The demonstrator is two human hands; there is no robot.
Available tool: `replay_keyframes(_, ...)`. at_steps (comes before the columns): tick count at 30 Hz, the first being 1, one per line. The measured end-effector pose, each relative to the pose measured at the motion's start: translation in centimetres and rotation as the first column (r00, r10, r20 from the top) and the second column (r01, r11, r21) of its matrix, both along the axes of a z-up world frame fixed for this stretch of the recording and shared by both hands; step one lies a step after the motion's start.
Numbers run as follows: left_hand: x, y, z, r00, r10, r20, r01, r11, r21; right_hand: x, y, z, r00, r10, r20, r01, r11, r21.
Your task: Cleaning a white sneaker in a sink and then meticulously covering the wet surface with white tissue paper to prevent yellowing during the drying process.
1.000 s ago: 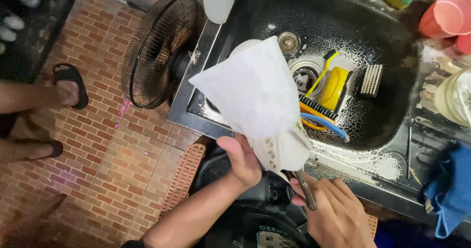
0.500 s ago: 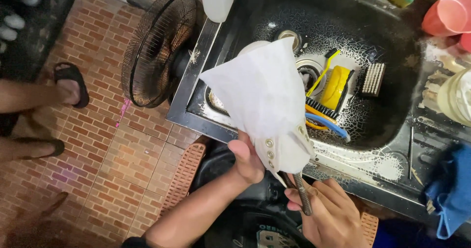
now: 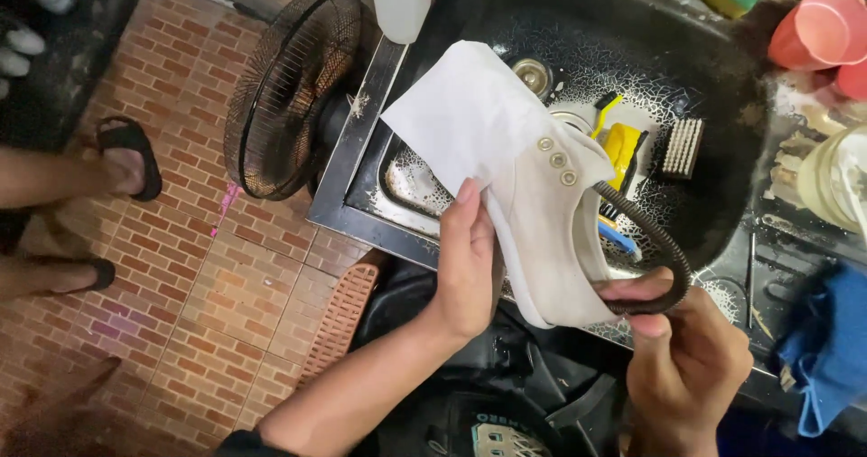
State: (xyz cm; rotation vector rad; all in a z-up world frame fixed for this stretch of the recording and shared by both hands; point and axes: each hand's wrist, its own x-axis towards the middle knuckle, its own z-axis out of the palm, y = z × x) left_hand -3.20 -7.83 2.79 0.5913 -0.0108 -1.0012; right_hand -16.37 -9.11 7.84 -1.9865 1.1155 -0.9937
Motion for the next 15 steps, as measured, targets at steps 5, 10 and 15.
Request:
replay_keyframes(5,0.1,0.6,-0.2,0.959,-0.177,0.221,0.182,0.983,-0.005,-0.8,-0.1,-0.7,0.999,-0.034,0.041,0.031,0.998,0.062)
replay_keyframes(10,0.5,0.6,0.8,0.915,-0.354,0.193,0.343,0.935,0.086,-0.8,0.1,-0.5,0.994,-0.072,0.088,0.064,0.994,0.088)
replay_keyframes(15,0.4,0.2,0.8,0.909,-0.416,-0.014,0.416,0.909,0.033,-0.5,0.4,1.0,0.989,0.093,0.113,-0.096,0.995,0.023)
